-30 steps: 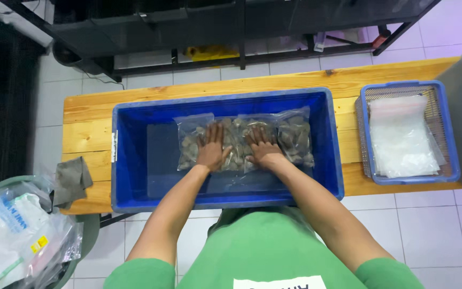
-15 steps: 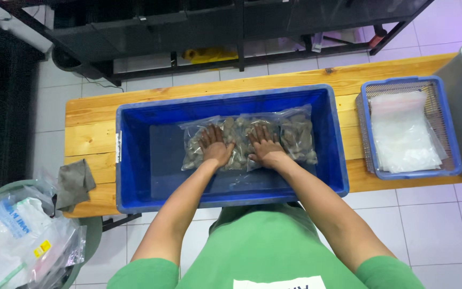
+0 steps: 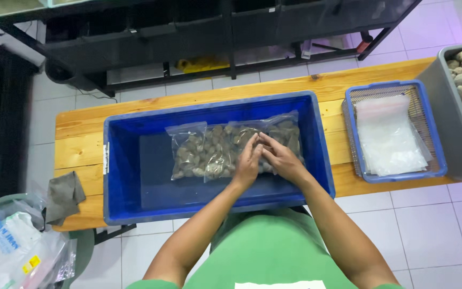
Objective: The person picks up a small clear plastic bag, fills it with pieces of porous rock filter media from a large bin, and places the filled bag into a blue crate.
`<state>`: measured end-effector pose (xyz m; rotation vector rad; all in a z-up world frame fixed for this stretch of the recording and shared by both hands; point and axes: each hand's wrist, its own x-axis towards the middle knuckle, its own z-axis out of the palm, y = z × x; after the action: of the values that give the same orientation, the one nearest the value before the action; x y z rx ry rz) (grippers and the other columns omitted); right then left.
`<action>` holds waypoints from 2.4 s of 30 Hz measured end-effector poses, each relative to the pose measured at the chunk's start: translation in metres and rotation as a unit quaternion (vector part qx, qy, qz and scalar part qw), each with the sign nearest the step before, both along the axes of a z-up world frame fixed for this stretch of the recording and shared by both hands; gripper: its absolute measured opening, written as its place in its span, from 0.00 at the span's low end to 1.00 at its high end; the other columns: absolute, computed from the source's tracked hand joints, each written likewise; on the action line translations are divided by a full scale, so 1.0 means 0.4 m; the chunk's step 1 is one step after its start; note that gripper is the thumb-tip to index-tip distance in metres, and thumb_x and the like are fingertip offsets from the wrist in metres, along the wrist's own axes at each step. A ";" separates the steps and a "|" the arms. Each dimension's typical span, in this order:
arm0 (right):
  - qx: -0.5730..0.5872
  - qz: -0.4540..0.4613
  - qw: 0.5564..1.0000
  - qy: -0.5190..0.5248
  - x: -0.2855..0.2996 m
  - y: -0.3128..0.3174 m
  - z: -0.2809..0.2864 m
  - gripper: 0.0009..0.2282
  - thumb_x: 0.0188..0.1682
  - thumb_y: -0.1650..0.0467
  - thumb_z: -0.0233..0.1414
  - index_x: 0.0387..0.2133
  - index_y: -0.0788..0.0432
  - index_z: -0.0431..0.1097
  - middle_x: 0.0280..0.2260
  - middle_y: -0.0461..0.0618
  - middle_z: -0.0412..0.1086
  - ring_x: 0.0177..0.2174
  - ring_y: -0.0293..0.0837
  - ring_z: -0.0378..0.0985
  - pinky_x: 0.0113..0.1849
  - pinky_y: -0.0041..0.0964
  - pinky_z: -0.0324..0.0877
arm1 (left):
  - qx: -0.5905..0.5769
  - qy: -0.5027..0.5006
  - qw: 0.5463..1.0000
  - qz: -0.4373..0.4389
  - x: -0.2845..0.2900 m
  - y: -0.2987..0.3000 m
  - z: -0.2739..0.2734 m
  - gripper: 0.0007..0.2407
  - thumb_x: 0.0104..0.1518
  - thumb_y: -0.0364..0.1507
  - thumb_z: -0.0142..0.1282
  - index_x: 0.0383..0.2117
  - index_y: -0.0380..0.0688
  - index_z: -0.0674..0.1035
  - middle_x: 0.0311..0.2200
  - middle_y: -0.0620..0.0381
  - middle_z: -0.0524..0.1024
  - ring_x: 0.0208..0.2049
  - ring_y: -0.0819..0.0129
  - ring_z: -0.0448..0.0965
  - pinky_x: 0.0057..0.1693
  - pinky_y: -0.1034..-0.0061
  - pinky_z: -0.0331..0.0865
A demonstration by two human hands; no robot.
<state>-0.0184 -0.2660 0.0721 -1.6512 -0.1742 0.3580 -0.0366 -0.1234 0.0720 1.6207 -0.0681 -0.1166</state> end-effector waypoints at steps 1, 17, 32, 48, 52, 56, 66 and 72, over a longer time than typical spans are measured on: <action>0.001 -0.001 1.000 -0.002 -0.011 -0.018 0.015 0.21 0.49 0.75 0.44 0.58 0.62 0.53 0.53 0.65 0.61 0.52 0.54 0.64 0.50 0.49 0.64 | 0.001 -0.002 1.000 -0.001 -0.004 -0.014 0.000 0.20 0.62 0.31 0.40 0.58 0.32 0.61 0.54 0.30 0.63 0.57 0.43 0.62 0.61 0.58 0.58; 0.055 0.027 0.997 0.054 -0.081 -0.511 0.195 0.23 0.44 0.74 0.53 0.55 0.61 0.59 0.53 0.58 0.62 0.49 0.54 0.70 0.49 0.46 0.66 | 0.032 -0.070 0.996 0.039 -0.087 -0.489 0.076 0.17 0.57 0.29 0.49 0.53 0.41 0.70 0.50 0.48 0.70 0.47 0.57 0.76 0.51 0.70 0.67; -0.008 -0.055 0.992 0.112 -0.120 -0.747 0.052 0.20 0.43 0.73 0.53 0.52 0.58 0.63 0.48 0.50 0.68 0.44 0.44 0.76 0.45 0.38 0.71 | 0.037 0.056 0.997 -0.028 -0.073 -0.722 -0.001 0.15 0.56 0.32 0.50 0.48 0.43 0.73 0.44 0.53 0.75 0.42 0.65 0.78 0.48 0.75 0.70; -0.082 -0.236 0.959 0.132 -0.072 -0.901 -0.041 0.14 0.47 0.72 0.49 0.48 0.60 0.68 0.46 0.58 0.69 0.46 0.52 0.72 0.46 0.44 0.69 | 0.305 -0.150 0.924 -0.176 0.067 -0.913 -0.286 0.13 0.55 0.30 0.52 0.45 0.45 0.73 0.45 0.52 0.71 0.46 0.54 0.74 0.47 0.65 0.71; -0.105 -0.197 0.970 0.097 -0.043 -0.955 -0.100 0.15 0.46 0.71 0.51 0.47 0.60 0.68 0.45 0.61 0.70 0.45 0.55 0.73 0.44 0.46 0.70 | 0.409 -0.233 0.870 -0.148 0.134 -0.958 -0.243 0.19 0.47 0.29 0.59 0.47 0.41 0.71 0.49 0.45 0.68 0.50 0.49 0.70 0.49 0.59 0.70; -0.120 -0.148 0.978 0.082 -0.029 -1.010 -0.115 0.14 0.45 0.70 0.52 0.46 0.58 0.69 0.43 0.59 0.71 0.43 0.53 0.75 0.42 0.45 0.72 | 0.506 -0.153 0.839 -0.132 0.218 -0.997 -0.199 0.23 0.53 0.28 0.53 0.56 0.39 0.64 0.60 0.41 0.56 0.59 0.43 0.57 0.55 0.47 0.60; -0.057 -0.106 0.988 0.100 -0.032 -1.122 -0.152 0.13 0.44 0.70 0.54 0.43 0.57 0.71 0.42 0.59 0.71 0.41 0.56 0.76 0.40 0.48 0.73 | 0.639 -0.347 0.687 -0.006 0.350 -1.028 -0.406 0.04 0.50 0.27 0.45 0.26 0.56 0.73 0.24 0.65 0.70 0.29 0.69 0.73 0.46 0.59 0.63; -0.012 -0.100 0.984 0.149 -0.036 -1.151 -0.109 0.14 0.44 0.70 0.54 0.44 0.58 0.70 0.40 0.59 0.73 0.38 0.49 0.77 0.40 0.44 0.72 | 0.528 -0.224 0.810 -0.122 0.288 -0.989 -0.362 0.02 0.49 0.31 0.56 0.26 0.53 0.76 0.23 0.59 0.72 0.28 0.60 0.78 0.35 0.68 0.71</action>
<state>-0.0329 -0.7265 0.0287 -1.6009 0.2190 0.4491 0.0786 -0.5191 -0.0728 2.7326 -0.6825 0.0582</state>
